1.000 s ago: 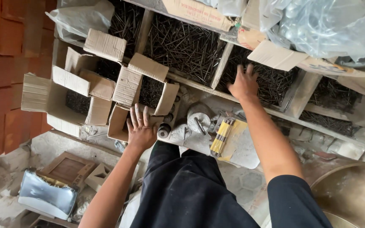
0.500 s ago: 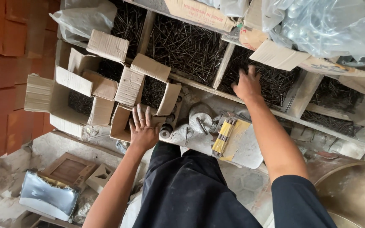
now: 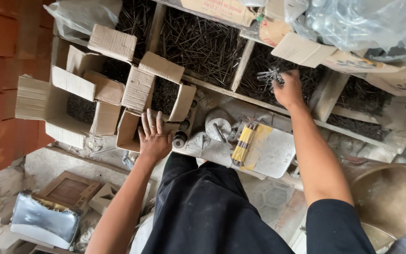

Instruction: Sorting and aligning metal nails into a tray for weighing or packaging

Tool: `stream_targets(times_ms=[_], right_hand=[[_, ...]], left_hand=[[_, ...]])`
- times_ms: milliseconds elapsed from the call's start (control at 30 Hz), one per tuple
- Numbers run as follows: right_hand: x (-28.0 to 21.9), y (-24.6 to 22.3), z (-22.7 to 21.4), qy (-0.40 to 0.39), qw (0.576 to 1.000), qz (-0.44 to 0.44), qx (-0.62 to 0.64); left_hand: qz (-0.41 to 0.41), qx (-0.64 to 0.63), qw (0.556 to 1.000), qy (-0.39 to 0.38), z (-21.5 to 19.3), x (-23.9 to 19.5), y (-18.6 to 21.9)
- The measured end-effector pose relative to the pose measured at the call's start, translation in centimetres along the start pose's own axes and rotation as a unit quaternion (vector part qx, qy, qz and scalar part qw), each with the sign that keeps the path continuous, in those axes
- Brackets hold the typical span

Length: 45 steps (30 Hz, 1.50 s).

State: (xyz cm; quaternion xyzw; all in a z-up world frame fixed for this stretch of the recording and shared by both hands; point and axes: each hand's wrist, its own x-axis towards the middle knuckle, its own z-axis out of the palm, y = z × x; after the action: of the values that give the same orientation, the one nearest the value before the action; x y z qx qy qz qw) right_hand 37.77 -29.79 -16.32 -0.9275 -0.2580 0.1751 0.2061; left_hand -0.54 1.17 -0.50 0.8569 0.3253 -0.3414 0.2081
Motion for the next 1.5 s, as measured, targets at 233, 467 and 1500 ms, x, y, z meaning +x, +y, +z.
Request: stream_targets(times_ms=[233, 467, 1500], right_hand=[[-5.2, -6.4, -7.3, 0.052, 0.885, 0.169, 0.430], [-5.2, -3.2, -5.6, 0.083, 0.797, 0.187, 0.568], [-7.4, -3.2, -11.8, 0.090, 0.975, 0.139, 0.146]], left_hand=[[0.000, -0.011, 1.000, 0.003, -0.2, -0.6, 0.4], [-0.008, -0.024, 0.999, 0.019, -0.3, -1.5, 0.9], [-0.025, -0.039, 0.996, 0.071, 1.5, -2.7, 1.4]])
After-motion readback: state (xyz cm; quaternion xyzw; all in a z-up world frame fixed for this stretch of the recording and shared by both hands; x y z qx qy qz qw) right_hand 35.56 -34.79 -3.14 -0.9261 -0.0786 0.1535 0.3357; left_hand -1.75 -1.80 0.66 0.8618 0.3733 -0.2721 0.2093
